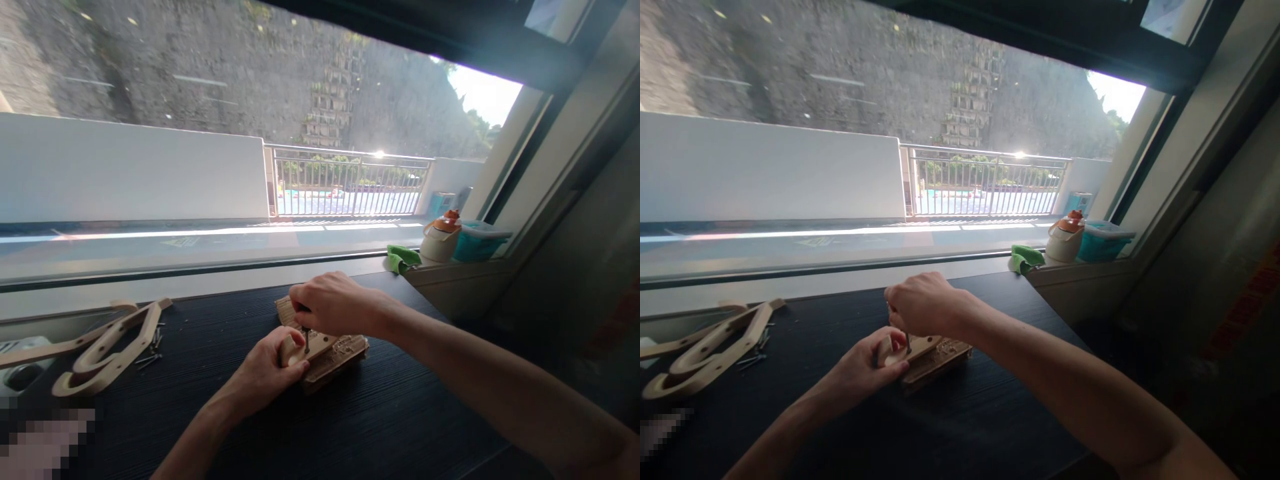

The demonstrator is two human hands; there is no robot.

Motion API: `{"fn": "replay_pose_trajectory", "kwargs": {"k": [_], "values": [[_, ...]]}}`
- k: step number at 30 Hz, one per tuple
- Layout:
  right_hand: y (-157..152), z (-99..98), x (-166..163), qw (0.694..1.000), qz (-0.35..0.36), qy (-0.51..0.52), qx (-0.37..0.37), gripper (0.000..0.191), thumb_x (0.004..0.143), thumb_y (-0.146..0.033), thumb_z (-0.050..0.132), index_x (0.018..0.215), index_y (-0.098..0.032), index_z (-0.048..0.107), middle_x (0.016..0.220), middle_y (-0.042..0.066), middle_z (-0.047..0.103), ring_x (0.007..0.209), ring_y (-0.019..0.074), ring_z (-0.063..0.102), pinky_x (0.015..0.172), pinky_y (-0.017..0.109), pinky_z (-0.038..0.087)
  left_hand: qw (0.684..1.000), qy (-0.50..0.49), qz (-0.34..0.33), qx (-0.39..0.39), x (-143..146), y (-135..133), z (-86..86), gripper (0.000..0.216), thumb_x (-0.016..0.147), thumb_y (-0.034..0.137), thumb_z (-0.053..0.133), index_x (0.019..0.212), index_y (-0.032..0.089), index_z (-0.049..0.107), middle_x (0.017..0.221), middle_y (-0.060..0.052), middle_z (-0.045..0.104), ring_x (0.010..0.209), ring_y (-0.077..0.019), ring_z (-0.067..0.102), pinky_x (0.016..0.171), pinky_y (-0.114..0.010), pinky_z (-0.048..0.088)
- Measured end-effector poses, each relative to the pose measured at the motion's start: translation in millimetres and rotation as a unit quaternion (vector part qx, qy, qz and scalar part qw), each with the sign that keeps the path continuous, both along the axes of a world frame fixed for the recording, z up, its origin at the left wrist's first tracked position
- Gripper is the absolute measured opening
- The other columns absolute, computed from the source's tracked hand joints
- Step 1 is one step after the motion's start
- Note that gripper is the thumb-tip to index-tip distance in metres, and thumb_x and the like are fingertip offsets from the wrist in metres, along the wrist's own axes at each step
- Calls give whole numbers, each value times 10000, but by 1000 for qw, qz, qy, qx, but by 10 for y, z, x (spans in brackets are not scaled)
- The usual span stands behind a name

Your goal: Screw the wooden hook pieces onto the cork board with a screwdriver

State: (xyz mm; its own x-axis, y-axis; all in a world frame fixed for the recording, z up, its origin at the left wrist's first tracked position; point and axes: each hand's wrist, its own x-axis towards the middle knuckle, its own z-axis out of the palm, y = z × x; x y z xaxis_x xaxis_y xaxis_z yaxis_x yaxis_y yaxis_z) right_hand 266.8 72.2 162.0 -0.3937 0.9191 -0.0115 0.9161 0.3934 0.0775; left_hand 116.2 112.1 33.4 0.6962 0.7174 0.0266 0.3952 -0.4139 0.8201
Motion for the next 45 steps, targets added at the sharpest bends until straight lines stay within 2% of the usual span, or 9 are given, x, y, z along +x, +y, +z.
{"fn": "replay_pose_trajectory", "kwargs": {"k": [4, 8, 13, 17, 24, 29, 34, 39, 45], "values": [[-1, -47, 7, 999, -22, 10, 20, 270, 847, -338, 440, 934, -167, 629, 831, 81, 686, 757, 194, 618, 590, 263, 358, 1000, 0, 2, -1, -2, 2, 3, 253, 716, 337, 582, 921, 197, 533, 833, 11, 575, 764, -156, 526, 696, -246, 421], [-51, -8, -5, 999, -29, -13, 34, 280, 859, -320, 411, 892, -153, 633, 797, 86, 682, 711, 192, 619, 571, 265, 353, 1000, 8, 4, -10, -10, -12, 31, 254, 714, 332, 581, 921, 195, 531, 831, 13, 578, 754, -152, 528, 687, -241, 424], [-88, 66, -18, 1000, 16, -18, 1, 213, 839, -305, 466, 925, -174, 611, 790, 60, 673, 689, 171, 604, 552, 253, 324, 1000, 12, 0, -18, -14, -19, 49, 263, 721, 344, 573, 937, 196, 539, 852, 7, 604, 784, -163, 549, 697, -242, 426], [-40, 16, -19, 999, 38, -12, 9, 185, 848, -293, 453, 862, -176, 597, 770, 47, 664, 683, 167, 601, 517, 251, 288, 1000, 15, 6, -11, -10, -18, 59, 255, 721, 348, 577, 919, 190, 547, 838, 3, 605, 784, -165, 545, 702, -244, 426], [9, -86, -11, 1000, -7, 2, 26, 255, 857, -349, 441, 951, -163, 587, 794, 72, 672, 723, 184, 610, 563, 259, 339, 1000, 0, -6, -3, -6, -2, 5, 260, 721, 336, 574, 933, 188, 548, 841, -1, 612, 773, -163, 549, 703, -246, 423], [-38, 28, -11, 1000, -13, -17, 2, 273, 848, -343, 438, 916, -149, 616, 794, 92, 675, 719, 185, 608, 585, 264, 357, 1000, 3, 3, 4, -2, -8, 18, 255, 711, 341, 580, 914, 190, 547, 817, 10, 593, 752, -153, 536, 686, -236, 424], [-51, 108, -12, 999, 30, -11, -21, 227, 827, -289, 444, 881, -184, 639, 842, 66, 680, 722, 168, 589, 583, 258, 330, 1000, 9, 0, -22, -2, -28, 74, 277, 711, 349, 572, 937, 190, 544, 857, 3, 609, 800, -166, 557, 720, -248, 432], [-10, 23, 14, 1000, 15, -2, 0, 234, 840, -284, 427, 870, -173, 631, 832, 67, 678, 719, 165, 590, 558, 261, 305, 1000, 10, 5, -7, -1, -27, 72, 274, 705, 348, 576, 931, 197, 540, 835, 14, 588, 776, -160, 540, 712, -256, 428], [-18, -49, 25, 1000, -12, 5, 23, 285, 875, -359, 413, 888, -160, 616, 795, 77, 677, 731, 181, 612, 557, 263, 322, 1000, 8, 7, -8, -6, -15, 43, 261, 708, 354, 578, 914, 200, 535, 799, 26, 567, 730, -146, 519, 676, -243, 420]]}}
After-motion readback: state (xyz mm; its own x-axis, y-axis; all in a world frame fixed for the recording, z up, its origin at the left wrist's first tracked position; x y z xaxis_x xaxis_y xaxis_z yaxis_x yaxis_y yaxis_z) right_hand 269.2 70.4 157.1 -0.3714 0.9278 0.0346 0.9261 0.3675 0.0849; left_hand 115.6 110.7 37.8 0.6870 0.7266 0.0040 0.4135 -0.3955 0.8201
